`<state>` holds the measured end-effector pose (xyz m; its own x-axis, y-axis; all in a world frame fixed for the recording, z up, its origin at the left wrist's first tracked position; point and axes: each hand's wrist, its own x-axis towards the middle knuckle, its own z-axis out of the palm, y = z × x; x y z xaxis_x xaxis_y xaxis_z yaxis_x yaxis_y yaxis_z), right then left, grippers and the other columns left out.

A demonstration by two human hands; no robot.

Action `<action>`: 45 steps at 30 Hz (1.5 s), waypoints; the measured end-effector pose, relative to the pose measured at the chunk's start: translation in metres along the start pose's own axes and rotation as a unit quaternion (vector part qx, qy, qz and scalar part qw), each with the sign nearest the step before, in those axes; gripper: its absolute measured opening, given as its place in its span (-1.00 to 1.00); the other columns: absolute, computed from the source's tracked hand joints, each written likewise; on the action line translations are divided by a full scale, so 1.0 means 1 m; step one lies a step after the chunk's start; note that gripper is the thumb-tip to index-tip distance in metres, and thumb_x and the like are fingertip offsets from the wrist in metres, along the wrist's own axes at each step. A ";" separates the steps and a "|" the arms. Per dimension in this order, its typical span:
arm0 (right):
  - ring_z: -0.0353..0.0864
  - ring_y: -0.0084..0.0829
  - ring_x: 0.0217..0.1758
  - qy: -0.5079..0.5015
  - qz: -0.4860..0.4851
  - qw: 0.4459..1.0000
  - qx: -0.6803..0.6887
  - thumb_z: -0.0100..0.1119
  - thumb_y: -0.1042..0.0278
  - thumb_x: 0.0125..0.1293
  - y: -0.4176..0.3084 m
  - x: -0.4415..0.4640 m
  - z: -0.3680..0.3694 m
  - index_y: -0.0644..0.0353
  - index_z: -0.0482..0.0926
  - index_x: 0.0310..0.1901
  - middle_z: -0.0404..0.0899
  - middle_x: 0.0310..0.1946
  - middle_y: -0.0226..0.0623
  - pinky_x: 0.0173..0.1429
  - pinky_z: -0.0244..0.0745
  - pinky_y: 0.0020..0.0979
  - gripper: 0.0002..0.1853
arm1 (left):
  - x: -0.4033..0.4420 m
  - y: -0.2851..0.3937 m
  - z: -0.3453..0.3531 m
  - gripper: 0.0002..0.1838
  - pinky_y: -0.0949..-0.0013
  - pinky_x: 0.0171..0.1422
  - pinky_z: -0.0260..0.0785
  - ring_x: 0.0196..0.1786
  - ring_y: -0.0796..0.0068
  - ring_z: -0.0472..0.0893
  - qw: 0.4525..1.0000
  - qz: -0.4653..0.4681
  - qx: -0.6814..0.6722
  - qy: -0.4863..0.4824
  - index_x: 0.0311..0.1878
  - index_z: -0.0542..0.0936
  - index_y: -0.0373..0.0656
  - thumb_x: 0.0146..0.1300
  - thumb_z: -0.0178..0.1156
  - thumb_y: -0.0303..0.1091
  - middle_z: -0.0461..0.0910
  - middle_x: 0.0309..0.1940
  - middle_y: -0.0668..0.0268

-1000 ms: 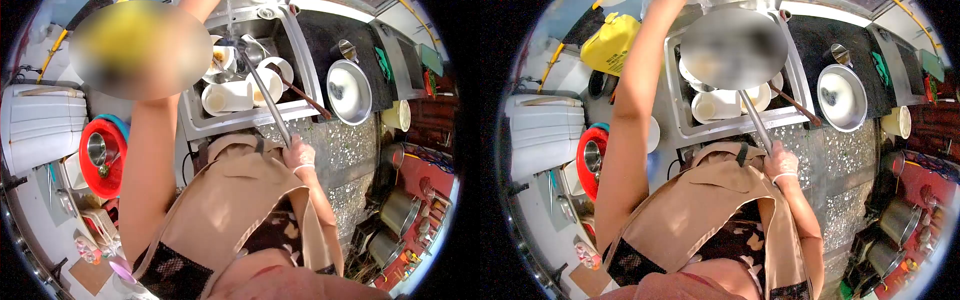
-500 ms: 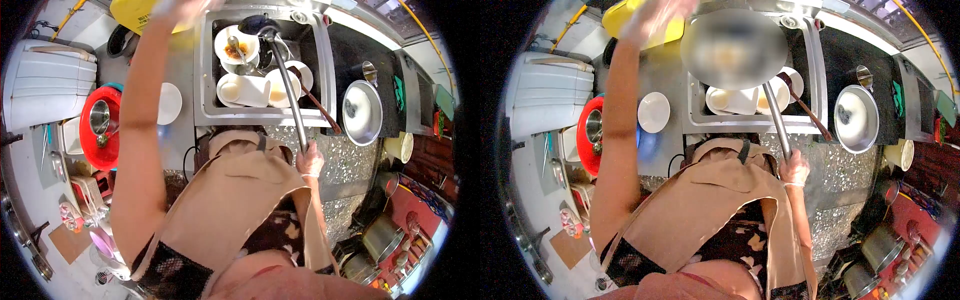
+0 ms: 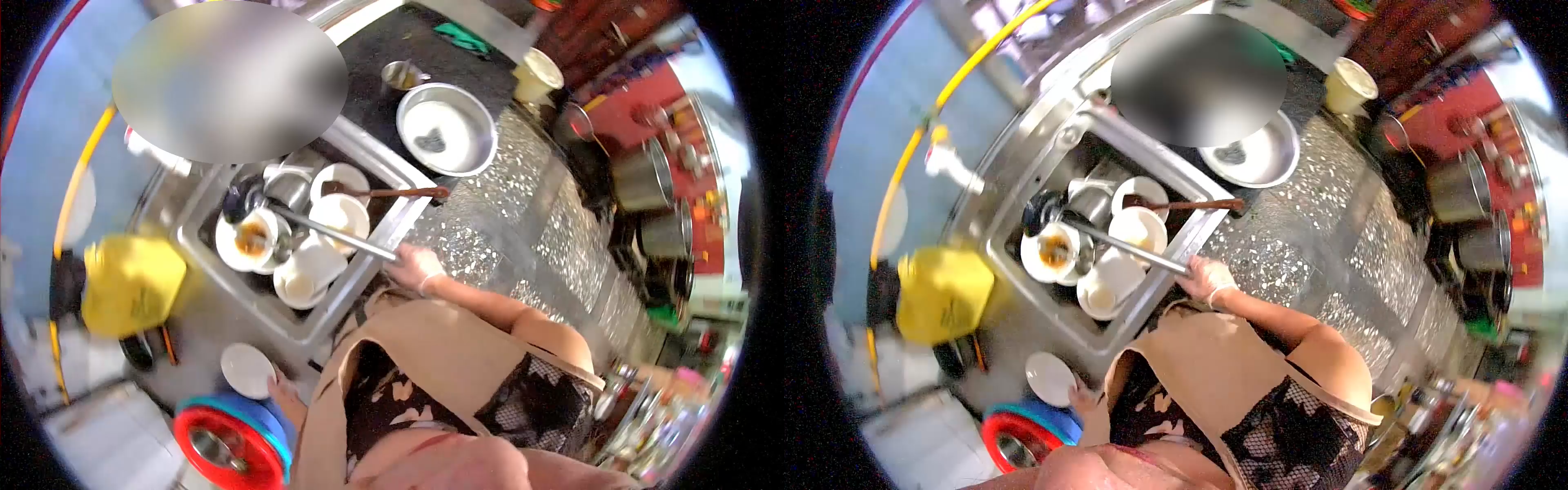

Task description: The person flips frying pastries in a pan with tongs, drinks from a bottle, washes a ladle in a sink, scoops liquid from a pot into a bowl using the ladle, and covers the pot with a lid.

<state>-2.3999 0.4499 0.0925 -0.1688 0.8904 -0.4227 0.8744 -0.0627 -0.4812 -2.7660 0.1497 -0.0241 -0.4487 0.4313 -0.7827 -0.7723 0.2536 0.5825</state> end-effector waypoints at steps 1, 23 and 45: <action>0.61 -0.03 -0.24 0.006 -0.004 1.000 0.017 0.15 -0.06 0.15 0.003 0.001 0.007 0.19 0.53 -0.24 0.61 -0.36 -0.01 -0.10 0.50 -0.14 -0.58 | -0.007 0.009 0.005 -0.34 0.22 -0.09 0.11 -0.08 0.35 0.30 0.999 -0.042 0.001 0.006 0.29 0.26 -0.09 0.28 -0.06 0.17 0.32 -0.11 0.25; 0.56 0.04 -0.34 0.543 0.493 0.649 0.203 0.17 0.23 -0.04 0.316 -0.318 0.077 0.20 0.48 -0.34 0.55 -0.45 0.02 -0.25 0.46 -0.10 -0.74 | -0.142 -0.286 0.565 -0.62 0.50 -0.75 0.24 -0.66 0.41 0.47 0.780 -0.022 0.351 -0.518 0.11 0.35 -0.26 0.21 0.06 -0.44 0.56 -0.21 0.08; 0.60 0.04 -0.26 0.439 0.779 0.109 0.435 0.17 0.03 0.18 0.608 -0.558 0.060 0.27 0.53 -0.29 0.59 -0.41 0.04 -0.17 0.46 -0.11 -0.62 | -0.558 -0.910 0.621 -0.25 0.26 -0.28 0.59 -0.03 0.15 0.52 0.265 0.086 0.537 -0.796 0.43 0.00 -0.07 0.14 -0.03 -0.52 0.35 0.15 0.01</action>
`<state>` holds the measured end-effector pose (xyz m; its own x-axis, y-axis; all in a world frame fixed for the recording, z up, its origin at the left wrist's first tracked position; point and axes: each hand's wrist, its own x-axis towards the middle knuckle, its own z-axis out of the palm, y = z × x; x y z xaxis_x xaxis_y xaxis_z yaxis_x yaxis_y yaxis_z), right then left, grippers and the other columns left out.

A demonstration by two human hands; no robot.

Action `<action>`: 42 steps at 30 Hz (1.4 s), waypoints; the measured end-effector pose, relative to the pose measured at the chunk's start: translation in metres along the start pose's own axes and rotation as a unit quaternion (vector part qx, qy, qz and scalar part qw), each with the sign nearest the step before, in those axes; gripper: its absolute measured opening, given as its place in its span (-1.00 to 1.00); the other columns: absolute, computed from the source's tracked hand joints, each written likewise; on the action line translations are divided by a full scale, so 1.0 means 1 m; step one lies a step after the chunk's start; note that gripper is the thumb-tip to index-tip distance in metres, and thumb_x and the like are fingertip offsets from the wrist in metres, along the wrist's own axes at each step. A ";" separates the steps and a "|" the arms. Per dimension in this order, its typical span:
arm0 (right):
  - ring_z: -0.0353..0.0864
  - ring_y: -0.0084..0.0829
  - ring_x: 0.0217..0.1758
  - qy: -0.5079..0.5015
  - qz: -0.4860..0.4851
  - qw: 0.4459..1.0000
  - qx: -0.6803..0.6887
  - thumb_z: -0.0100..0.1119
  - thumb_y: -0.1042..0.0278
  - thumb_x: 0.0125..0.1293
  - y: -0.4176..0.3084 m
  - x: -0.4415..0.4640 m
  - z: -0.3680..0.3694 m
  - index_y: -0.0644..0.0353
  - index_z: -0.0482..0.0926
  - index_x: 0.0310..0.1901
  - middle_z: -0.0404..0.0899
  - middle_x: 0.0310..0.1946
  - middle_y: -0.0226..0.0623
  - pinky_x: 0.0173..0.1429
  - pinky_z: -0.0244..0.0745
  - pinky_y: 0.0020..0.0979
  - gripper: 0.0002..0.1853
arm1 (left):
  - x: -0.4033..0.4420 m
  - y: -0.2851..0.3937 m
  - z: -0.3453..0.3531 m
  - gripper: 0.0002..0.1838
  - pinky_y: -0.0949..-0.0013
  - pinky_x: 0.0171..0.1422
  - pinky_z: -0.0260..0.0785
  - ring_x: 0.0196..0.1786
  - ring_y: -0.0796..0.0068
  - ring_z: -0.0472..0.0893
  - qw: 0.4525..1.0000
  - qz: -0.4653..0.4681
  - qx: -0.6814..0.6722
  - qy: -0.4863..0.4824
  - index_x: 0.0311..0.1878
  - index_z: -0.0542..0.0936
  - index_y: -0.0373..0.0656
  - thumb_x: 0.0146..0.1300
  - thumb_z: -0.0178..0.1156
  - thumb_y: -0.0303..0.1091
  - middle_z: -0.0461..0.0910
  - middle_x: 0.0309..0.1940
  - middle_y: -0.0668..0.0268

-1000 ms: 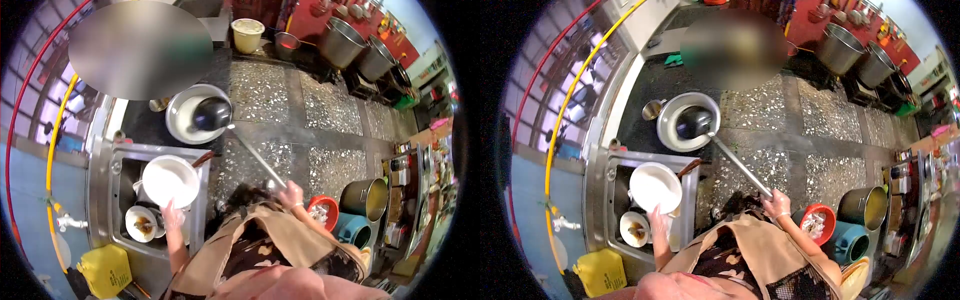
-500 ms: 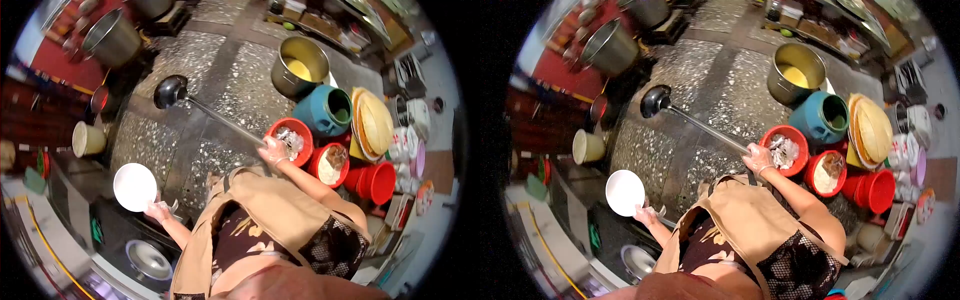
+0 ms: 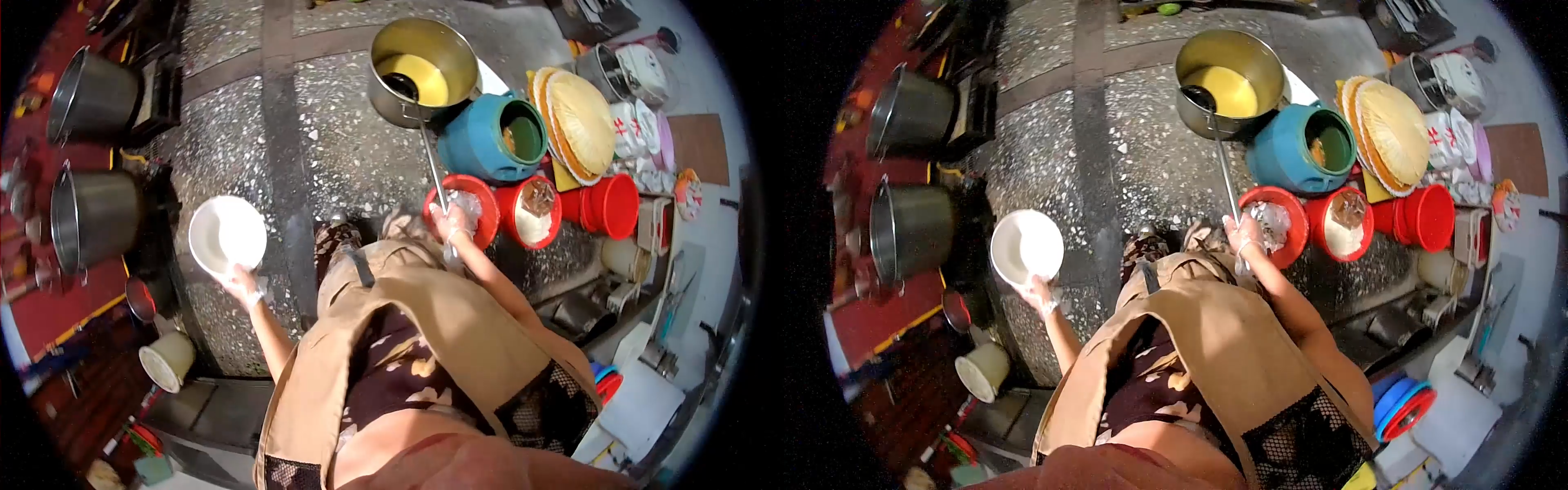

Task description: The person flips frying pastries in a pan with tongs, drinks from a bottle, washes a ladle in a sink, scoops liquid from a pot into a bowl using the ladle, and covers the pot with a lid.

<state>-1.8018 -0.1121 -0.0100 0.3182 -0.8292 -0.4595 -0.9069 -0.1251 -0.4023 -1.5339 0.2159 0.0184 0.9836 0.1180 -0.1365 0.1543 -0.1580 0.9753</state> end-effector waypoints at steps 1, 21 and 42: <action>0.60 0.05 -0.26 0.011 0.001 1.000 0.003 0.16 0.02 0.18 -0.012 0.010 -0.016 0.30 0.53 -0.27 0.58 -0.42 0.09 -0.16 0.45 -0.09 -0.59 | 0.024 -0.003 0.028 -0.24 0.30 -0.41 0.58 -0.09 0.16 0.55 0.998 -0.054 -0.022 -0.023 0.43 -0.01 -0.02 0.14 -0.03 -0.51 0.36 0.13 0.02; 0.57 -0.06 0.00 -0.197 0.051 0.950 -0.237 -0.09 -0.04 0.34 0.018 0.625 0.013 0.23 0.54 -0.12 0.60 -0.13 0.02 0.10 0.45 -0.14 -0.55 | 0.032 -0.021 0.423 -0.42 0.26 -0.34 0.58 -0.14 0.25 0.55 0.904 -0.402 0.117 -0.088 0.23 0.26 -0.24 0.10 0.15 -0.51 0.48 -0.08 0.13; 0.57 0.06 -0.08 -0.202 0.189 0.950 -0.145 -0.10 -0.13 0.32 0.045 0.590 0.024 0.31 0.51 -0.18 0.59 -0.18 0.09 0.02 0.45 -0.11 -0.46 | 0.065 -0.035 0.534 -0.44 0.33 -0.29 0.61 -0.11 0.26 0.60 0.853 -0.471 0.169 -0.148 0.27 0.18 -0.15 0.19 0.06 -0.53 0.47 -0.01 0.08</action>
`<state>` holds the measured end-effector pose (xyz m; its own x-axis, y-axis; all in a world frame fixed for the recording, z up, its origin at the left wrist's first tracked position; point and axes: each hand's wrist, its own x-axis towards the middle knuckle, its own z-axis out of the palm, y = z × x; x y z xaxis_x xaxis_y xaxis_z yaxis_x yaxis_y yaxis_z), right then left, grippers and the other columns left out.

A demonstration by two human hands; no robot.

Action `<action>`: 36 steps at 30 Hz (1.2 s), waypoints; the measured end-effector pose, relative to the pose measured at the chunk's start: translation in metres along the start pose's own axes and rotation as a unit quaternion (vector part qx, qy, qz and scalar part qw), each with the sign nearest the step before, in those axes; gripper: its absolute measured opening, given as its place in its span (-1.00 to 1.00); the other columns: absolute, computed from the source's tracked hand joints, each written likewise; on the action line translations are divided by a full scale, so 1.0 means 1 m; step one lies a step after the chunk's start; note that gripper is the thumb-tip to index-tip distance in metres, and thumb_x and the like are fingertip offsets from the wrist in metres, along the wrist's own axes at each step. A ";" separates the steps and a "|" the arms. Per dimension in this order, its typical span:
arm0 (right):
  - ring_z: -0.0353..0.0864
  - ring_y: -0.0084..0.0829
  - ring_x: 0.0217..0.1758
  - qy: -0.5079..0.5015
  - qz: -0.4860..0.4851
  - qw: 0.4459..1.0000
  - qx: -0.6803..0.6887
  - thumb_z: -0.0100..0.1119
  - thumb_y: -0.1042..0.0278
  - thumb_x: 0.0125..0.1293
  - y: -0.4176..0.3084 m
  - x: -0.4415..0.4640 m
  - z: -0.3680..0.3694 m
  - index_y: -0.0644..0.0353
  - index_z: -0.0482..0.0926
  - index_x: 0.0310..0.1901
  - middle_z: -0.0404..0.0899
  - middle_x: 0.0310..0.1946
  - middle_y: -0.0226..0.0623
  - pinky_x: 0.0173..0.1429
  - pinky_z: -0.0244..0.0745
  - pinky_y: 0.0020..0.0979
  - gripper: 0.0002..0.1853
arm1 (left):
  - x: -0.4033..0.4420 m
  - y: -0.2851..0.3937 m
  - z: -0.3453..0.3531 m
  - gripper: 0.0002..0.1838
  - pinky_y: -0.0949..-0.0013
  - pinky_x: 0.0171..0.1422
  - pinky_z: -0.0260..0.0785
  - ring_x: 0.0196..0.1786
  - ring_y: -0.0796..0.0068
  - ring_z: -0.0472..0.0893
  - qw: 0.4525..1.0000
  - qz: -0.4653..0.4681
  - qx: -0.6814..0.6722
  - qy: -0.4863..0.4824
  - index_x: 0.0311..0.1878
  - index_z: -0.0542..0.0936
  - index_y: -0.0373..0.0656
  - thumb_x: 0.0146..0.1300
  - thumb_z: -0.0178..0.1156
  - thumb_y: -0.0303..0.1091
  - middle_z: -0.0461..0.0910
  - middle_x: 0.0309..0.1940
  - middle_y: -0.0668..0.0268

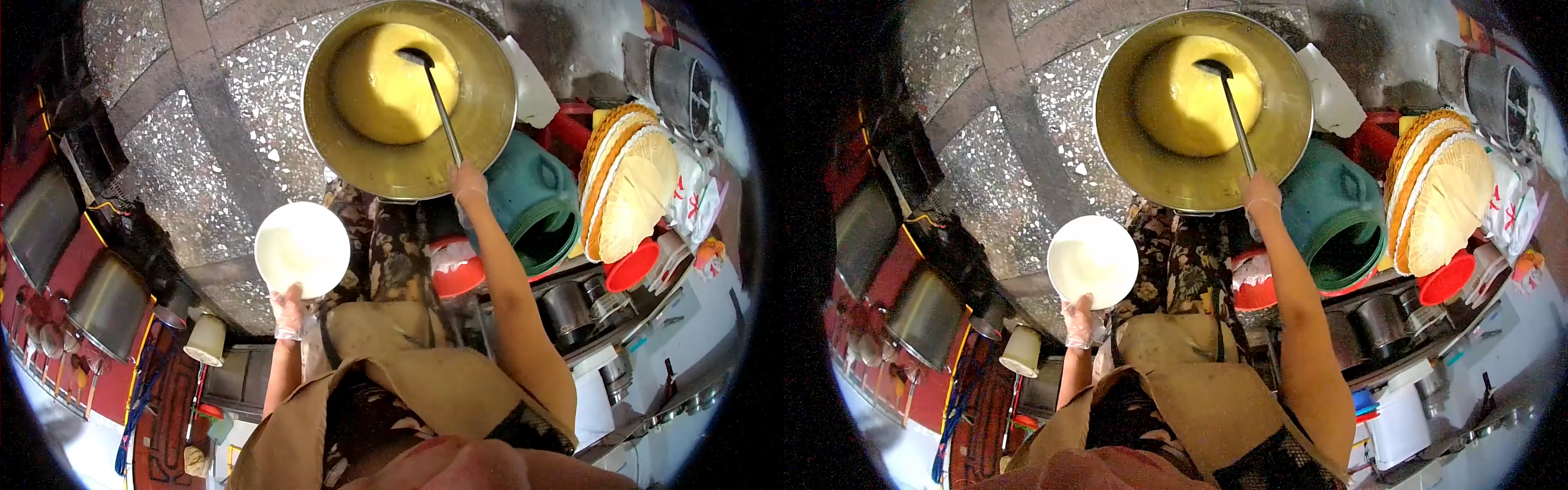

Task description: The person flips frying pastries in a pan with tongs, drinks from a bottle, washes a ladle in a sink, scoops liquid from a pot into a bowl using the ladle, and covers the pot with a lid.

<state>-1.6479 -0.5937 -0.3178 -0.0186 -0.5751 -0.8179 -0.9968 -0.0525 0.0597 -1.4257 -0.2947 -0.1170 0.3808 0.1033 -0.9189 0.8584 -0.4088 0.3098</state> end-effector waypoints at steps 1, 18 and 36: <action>0.57 0.06 -0.08 0.001 0.000 1.000 -0.002 -0.10 -0.13 0.32 -0.002 0.014 0.001 0.31 0.51 -0.18 0.59 -0.18 0.09 0.02 0.45 -0.11 -0.46 | 0.004 -0.002 0.001 -0.44 0.35 -0.30 0.60 -0.13 0.28 0.60 0.999 0.036 -0.002 -0.035 0.28 0.18 -0.15 0.20 0.07 -0.52 0.46 -0.01 0.08; 0.49 -0.30 -0.62 -0.032 -0.051 0.961 0.269 -0.19 -0.12 0.37 -0.038 0.129 0.143 0.25 0.46 -0.44 0.47 -0.63 -0.22 -0.47 0.38 -0.30 -0.47 | 0.105 0.011 0.141 -0.38 0.40 -0.28 0.67 -0.08 0.23 0.62 0.979 0.111 0.049 -0.163 0.29 0.19 -0.18 0.10 0.02 -0.61 0.49 0.00 0.00; 0.27 -0.52 -0.76 -0.192 -0.020 0.837 0.513 0.00 -0.07 0.35 -0.016 -0.059 -0.002 0.20 0.37 -0.37 0.32 -0.70 -0.39 -0.67 0.20 -0.44 -0.58 | 0.177 0.030 0.178 -0.43 0.17 0.01 0.62 0.01 0.06 0.54 0.973 0.096 0.086 -0.194 0.23 0.00 -0.29 0.13 -0.10 -0.57 0.34 0.09 -0.14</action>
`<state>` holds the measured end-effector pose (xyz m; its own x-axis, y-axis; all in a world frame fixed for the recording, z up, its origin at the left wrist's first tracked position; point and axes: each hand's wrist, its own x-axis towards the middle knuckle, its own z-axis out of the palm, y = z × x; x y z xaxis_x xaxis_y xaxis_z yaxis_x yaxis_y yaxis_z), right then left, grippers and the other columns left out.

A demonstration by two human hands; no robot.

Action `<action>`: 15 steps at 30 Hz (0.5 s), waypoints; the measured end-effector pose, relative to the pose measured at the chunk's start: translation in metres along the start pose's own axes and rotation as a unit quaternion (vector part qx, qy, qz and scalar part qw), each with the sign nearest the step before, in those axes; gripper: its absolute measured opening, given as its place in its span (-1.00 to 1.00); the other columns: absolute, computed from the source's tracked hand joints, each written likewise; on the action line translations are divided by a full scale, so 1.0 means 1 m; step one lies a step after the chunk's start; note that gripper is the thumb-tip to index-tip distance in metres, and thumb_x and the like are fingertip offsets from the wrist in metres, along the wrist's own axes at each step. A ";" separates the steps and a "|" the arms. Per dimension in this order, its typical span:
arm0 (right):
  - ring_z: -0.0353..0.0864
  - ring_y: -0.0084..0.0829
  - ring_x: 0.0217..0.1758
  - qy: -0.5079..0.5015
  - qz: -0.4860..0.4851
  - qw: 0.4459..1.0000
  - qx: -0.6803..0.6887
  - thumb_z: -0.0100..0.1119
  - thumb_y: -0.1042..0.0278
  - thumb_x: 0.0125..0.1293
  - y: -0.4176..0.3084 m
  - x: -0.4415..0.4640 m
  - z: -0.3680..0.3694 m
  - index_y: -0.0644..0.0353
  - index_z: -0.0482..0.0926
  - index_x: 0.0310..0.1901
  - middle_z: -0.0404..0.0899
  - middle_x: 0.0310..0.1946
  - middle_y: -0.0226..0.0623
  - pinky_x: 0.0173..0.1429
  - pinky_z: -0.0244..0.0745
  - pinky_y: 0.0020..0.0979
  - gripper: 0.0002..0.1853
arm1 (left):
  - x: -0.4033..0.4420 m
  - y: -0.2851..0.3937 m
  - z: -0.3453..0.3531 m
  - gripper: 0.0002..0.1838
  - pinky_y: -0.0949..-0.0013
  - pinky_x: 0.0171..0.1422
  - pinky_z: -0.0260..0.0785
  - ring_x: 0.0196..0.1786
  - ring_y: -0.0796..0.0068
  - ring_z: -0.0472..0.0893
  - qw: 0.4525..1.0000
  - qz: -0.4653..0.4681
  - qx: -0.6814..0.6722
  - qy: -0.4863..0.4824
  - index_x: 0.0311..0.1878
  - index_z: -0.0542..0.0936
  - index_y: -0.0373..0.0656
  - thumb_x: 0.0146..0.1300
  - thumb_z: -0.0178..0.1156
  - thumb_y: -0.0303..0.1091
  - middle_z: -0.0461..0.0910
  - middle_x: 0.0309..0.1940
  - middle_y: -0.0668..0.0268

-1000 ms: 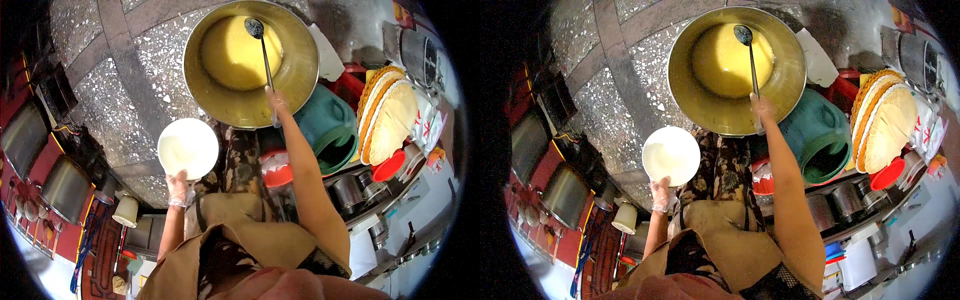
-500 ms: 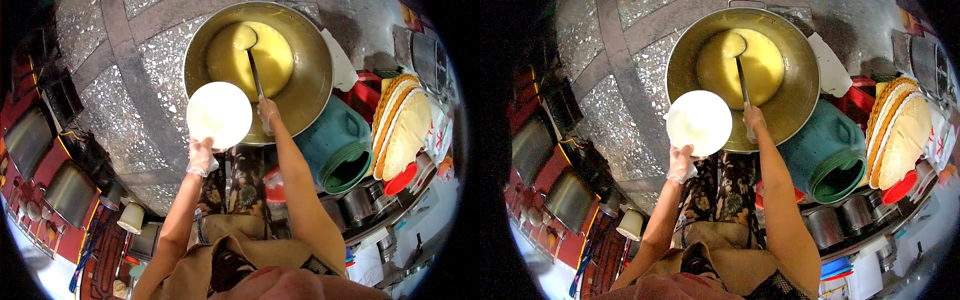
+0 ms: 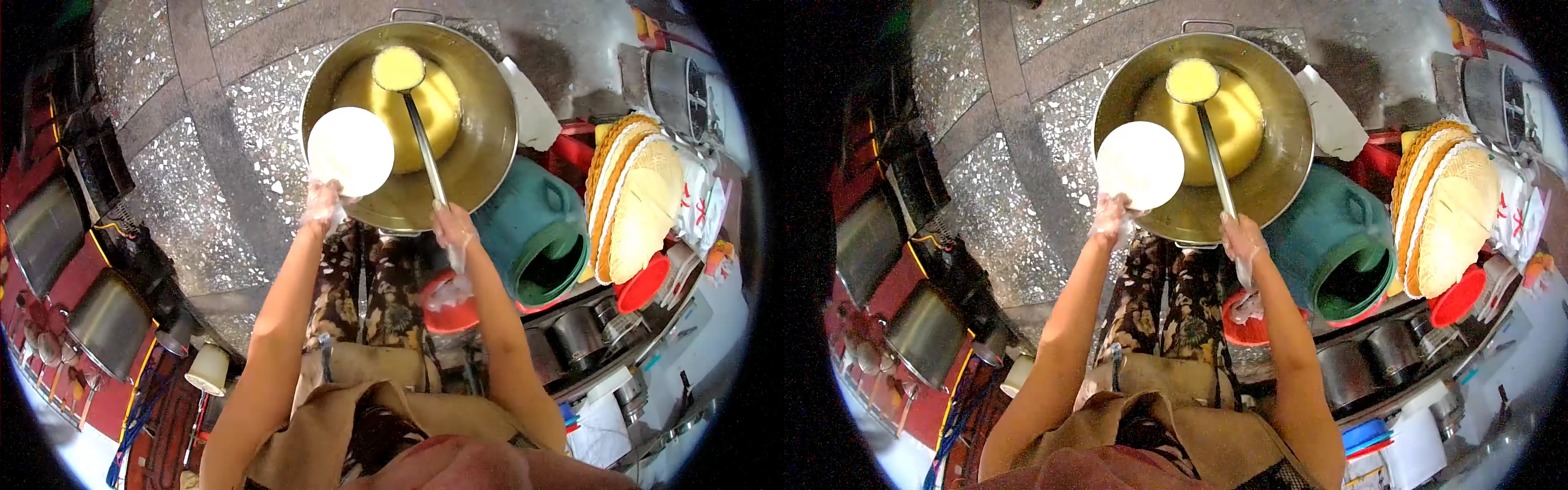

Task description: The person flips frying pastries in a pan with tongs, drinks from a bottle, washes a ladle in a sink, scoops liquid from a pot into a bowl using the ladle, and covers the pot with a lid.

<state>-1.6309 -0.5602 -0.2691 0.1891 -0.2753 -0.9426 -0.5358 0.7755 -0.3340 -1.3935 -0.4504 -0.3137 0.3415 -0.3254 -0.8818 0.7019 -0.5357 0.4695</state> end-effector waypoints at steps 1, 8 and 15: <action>0.27 -0.52 -0.76 0.004 -0.001 1.000 -0.002 0.00 -0.07 0.35 -0.006 -0.022 -0.002 0.20 0.37 -0.37 0.32 -0.70 -0.39 -0.67 0.20 -0.44 -0.58 | 0.006 0.002 0.005 -0.42 0.16 -0.03 0.63 0.03 0.06 0.54 1.000 0.007 -0.014 -0.015 0.25 -0.01 -0.26 0.16 -0.09 -0.61 0.33 0.08 -0.12; 0.25 -0.51 -0.79 0.051 -0.005 0.989 -0.137 -0.02 -0.01 0.37 -0.030 -0.165 -0.030 0.22 0.37 -0.35 0.28 -0.78 -0.38 -0.68 0.19 -0.43 -0.60 | 0.045 0.005 0.053 -0.24 0.15 -0.17 0.66 0.03 -0.01 0.54 0.994 -0.010 -0.085 -0.061 0.29 -0.02 -0.03 0.00 -0.13 -0.80 0.30 0.13 -0.09; 0.28 -0.59 -0.75 0.027 0.052 0.996 -0.065 0.00 0.09 0.38 -0.019 -0.235 -0.025 0.21 0.39 -0.26 0.33 -0.71 -0.43 -0.68 0.19 -0.51 -0.69 | 0.037 0.024 0.105 -0.27 0.04 -0.10 0.62 0.00 0.04 0.55 0.978 0.025 -0.147 -0.146 0.31 0.12 -0.06 0.03 -0.10 -0.80 0.37 0.11 0.03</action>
<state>-1.6860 -0.5246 -0.0409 0.0838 -0.2311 -0.9693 -0.6521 0.7228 -0.2287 -1.4294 -0.5572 -0.3304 0.2176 -0.5767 -0.7875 0.8524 -0.2808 0.4411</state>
